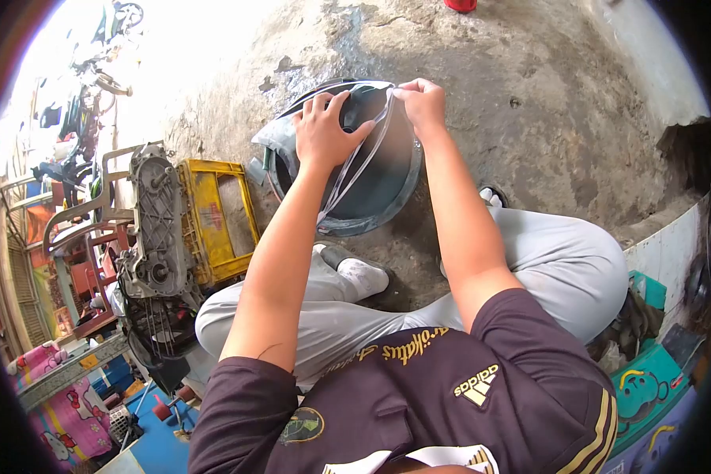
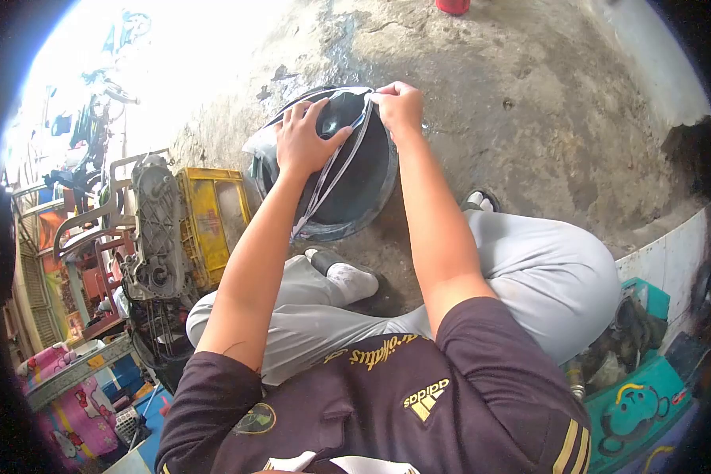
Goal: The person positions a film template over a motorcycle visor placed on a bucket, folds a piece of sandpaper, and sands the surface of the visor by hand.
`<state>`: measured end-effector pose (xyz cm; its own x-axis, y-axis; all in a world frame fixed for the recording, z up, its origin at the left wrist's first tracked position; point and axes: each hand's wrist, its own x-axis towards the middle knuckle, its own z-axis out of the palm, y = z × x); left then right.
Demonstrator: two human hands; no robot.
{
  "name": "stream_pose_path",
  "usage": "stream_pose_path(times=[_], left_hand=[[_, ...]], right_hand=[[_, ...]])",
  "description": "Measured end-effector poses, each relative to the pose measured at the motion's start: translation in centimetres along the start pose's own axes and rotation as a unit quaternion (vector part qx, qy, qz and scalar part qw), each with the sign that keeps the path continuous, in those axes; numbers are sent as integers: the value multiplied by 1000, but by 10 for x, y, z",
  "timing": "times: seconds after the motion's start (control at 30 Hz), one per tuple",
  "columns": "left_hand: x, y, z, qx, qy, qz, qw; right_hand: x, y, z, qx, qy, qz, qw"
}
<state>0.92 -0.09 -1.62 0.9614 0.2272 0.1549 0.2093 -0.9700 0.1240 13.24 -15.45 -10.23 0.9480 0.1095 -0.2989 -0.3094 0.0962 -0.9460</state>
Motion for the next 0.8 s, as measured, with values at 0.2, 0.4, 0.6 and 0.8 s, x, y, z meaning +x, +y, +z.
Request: stream_pose_path(times=[0.2, 0.4, 0.6, 0.8], left_hand=[[0, 0, 1, -2, 6, 1, 1000], [0, 1, -2, -2, -9, -2, 1000], [-1, 0, 0, -3, 4, 0, 1000], [-4, -1, 3, -1, 13, 0, 1000]], right_hand=[[2, -6, 4, -11, 15, 9, 1000], [-2, -2, 2, -51, -3, -21, 998], [-2, -1, -3, -28, -38, 18, 999], [7, 3, 4, 3, -7, -11, 1000]])
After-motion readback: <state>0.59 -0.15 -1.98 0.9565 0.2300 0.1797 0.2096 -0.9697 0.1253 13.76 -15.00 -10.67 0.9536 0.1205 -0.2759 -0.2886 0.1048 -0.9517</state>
